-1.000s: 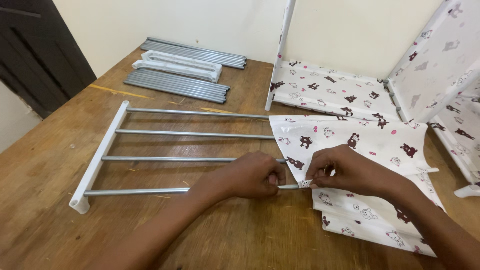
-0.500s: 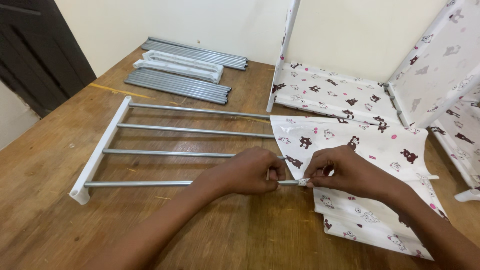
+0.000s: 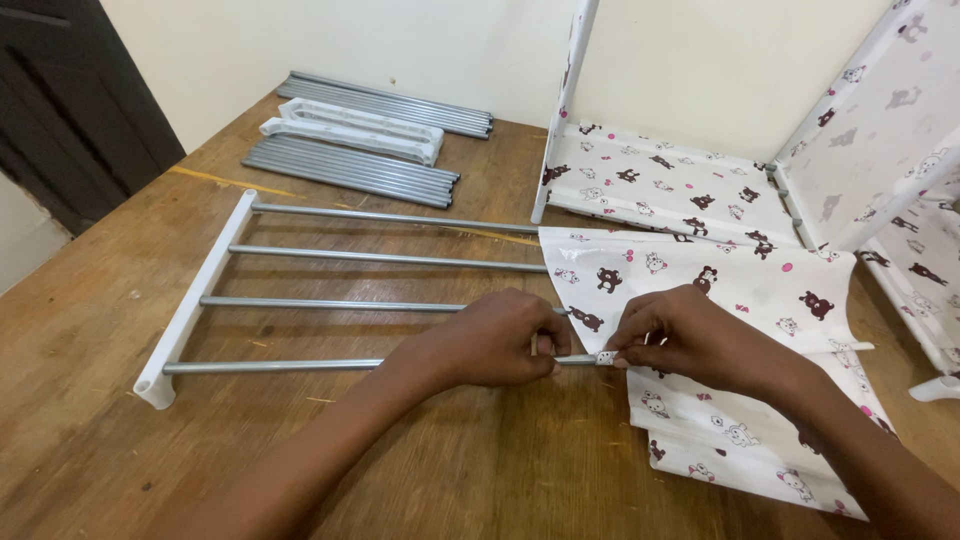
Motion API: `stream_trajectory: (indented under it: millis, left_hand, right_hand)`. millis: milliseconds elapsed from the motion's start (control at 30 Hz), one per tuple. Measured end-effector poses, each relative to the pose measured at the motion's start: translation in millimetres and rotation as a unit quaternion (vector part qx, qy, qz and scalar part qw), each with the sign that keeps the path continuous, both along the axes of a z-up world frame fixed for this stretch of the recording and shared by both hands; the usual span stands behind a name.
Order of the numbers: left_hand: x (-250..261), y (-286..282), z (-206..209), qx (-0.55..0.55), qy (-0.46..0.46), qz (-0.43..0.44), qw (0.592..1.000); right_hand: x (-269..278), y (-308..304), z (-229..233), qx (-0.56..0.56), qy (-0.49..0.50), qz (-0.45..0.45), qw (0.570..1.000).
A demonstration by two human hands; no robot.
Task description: The person assembles a small shelving unit by inserting metal rods into white plastic connectors and attaching patterned fabric panels. They build the frame, attach the fabric to the rods, and place the finished unit on the floor.
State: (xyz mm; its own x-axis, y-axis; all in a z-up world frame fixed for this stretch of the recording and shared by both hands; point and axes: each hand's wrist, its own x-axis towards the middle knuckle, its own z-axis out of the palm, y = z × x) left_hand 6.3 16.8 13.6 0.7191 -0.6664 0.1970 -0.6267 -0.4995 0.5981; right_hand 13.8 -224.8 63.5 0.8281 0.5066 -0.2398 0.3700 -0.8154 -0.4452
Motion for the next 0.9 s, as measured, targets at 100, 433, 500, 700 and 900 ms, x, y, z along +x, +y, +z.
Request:
stream_trajectory:
  millis: [100,433,500,700,900]
  left_hand:
    - [-0.2,0.6,1.0,0.006,0.007,0.007,1.0]
    - [2.3,-0.2,1.5,0.023,0.0,0.012,1.0]
    - [2.9,-1.7,0.1,0.022,-0.01,0.015,1.0]
    - [4.5,-5.0,-4.1,0.007,-0.052,0.014,0.999]
    - [33.5,58.2,17.2,0.102,0.004,0.168,0.981]
  right_hand:
    - [0.7,-1.6,-1.9,0.013,-0.002,0.01,1.0]
    - [3.3,-5.6,-6.4,0.047,0.007,0.016,0.999]
    - [3.2,-3.4,-5.7,0.057,-0.002,0.035,0.998]
    - [2.8,7.2,-6.4,0.042,-0.024,0.049,0.998]
    - [46.9,26.2,-10.7,0.008,-0.121,-0.002,0.993]
